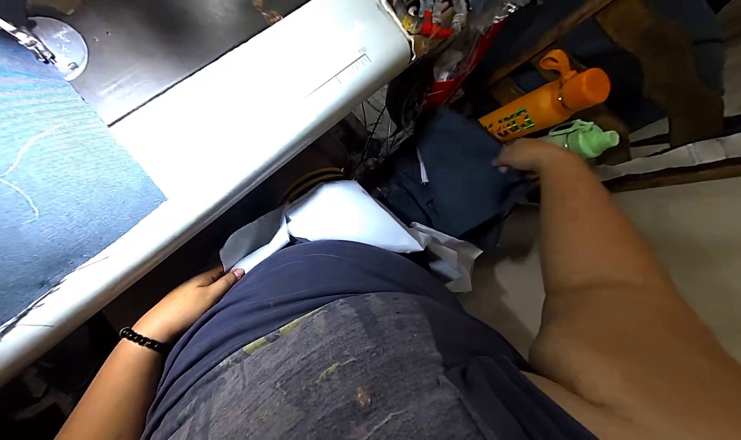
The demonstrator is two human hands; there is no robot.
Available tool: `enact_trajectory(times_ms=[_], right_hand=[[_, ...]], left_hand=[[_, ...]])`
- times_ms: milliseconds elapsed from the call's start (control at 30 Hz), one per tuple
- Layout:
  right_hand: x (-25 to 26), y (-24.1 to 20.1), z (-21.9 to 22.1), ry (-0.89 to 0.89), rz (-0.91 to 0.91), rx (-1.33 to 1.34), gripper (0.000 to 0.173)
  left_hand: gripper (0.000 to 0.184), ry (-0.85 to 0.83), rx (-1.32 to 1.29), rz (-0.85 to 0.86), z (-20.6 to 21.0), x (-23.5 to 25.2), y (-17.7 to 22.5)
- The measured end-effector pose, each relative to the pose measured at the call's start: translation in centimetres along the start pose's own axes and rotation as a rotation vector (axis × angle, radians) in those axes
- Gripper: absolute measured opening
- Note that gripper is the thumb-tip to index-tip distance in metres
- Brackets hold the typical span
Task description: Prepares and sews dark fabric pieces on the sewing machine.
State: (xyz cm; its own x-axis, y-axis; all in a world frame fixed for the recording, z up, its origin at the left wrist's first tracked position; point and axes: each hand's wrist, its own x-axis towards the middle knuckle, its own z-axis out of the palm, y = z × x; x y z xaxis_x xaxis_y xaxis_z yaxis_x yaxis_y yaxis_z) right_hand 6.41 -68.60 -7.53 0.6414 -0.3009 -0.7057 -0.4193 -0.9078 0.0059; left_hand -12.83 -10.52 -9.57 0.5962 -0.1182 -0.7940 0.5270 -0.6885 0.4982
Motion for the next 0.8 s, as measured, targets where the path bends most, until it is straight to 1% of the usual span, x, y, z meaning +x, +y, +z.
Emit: enact_trajectory(times_ms=[33, 67, 100, 167, 200, 233, 267, 300, 333, 367, 433, 500, 533, 567, 600, 633, 700, 800], right_hand=[[0.1, 1.9, 0.1, 0.047, 0.139, 0.0, 0.035], [-0.1, 3.3, 0.7, 0.075, 0.225, 0.015, 0.038], [-0.1, 4.5, 1.7, 0.075, 0.247, 0.015, 0.041], [0.4, 5.7, 3.8, 0.001, 0.214, -0.007, 0.052], [0.6, 5.5, 4.8, -0.021, 0.201, -0.051, 0.055], [0.7, 5.0, 5.6, 0.003, 0.197, -0.119, 0.054], [0.4, 3.8, 6.0, 0.063, 0.201, -0.204, 0.048], [-0.7, 1.6, 5.7, 0.127, 0.204, -0.256, 0.042], [-1.8, -0.7, 5.1, 0.176, 0.184, -0.26, 0.04], [-2.4, -2.7, 4.4, 0.215, 0.112, -0.236, 0.04], [-1.9, -5.6, 4.3, 0.222, -0.191, -0.182, 0.035], [-1.3, -8.4, 5.8, 0.118, -0.5, -0.125, 0.024], [-1.0, -9.7, 7.0, 0.039, -0.609, -0.114, 0.027], [-0.6, -10.6, 8.2, -0.032, -0.679, -0.131, 0.036], [-0.2, -11.2, 9.3, -0.077, -0.714, -0.175, 0.043], [0.1, -11.6, 10.3, -0.096, -0.726, -0.222, 0.046], [0.4, -11.6, 11.5, -0.074, -0.733, -0.257, 0.039], [0.1, -10.8, 12.2, 0.03, -0.757, -0.201, 0.032]], left_hand=[[0.046, 0.005, -0.004, -0.012, 0.1, 0.0, 0.0], [0.046, 0.008, -0.008, -0.024, 0.1, 0.1, 0.1], [0.047, 0.01, -0.011, -0.034, 0.2, 0.2, 0.2], [0.049, 0.012, -0.014, -0.046, 0.3, 0.4, 0.3], [0.049, 0.011, -0.015, -0.046, 0.4, 0.4, 0.2], [0.049, 0.011, -0.012, -0.043, 0.3, 0.4, 0.1], [0.049, 0.013, -0.004, -0.047, 0.3, 0.4, 0.0], [0.05, 0.017, 0.005, -0.053, 0.2, 0.3, 0.0], [0.051, 0.023, 0.013, -0.061, 0.2, 0.2, 0.0], [0.052, 0.027, 0.015, -0.066, 0.2, 0.2, 0.0], [0.051, 0.032, 0.01, -0.055, 0.3, 0.3, -0.1], [0.049, 0.035, 0.009, -0.039, 0.4, 0.3, 0.0], [0.048, 0.039, 0.008, -0.04, 0.4, 0.4, 0.0], [0.048, 0.046, 0.006, -0.047, 0.5, 0.3, 0.1], [0.049, 0.052, 0.004, -0.054, 0.5, 0.1, 0.1], [0.049, 0.057, 0.004, -0.06, 0.5, 0.0, 0.0], [0.05, 0.065, -0.002, -0.069, 0.5, -0.4, -0.3], [0.048, 0.081, -0.029, -0.082, 0.6, -0.7, -0.6]])
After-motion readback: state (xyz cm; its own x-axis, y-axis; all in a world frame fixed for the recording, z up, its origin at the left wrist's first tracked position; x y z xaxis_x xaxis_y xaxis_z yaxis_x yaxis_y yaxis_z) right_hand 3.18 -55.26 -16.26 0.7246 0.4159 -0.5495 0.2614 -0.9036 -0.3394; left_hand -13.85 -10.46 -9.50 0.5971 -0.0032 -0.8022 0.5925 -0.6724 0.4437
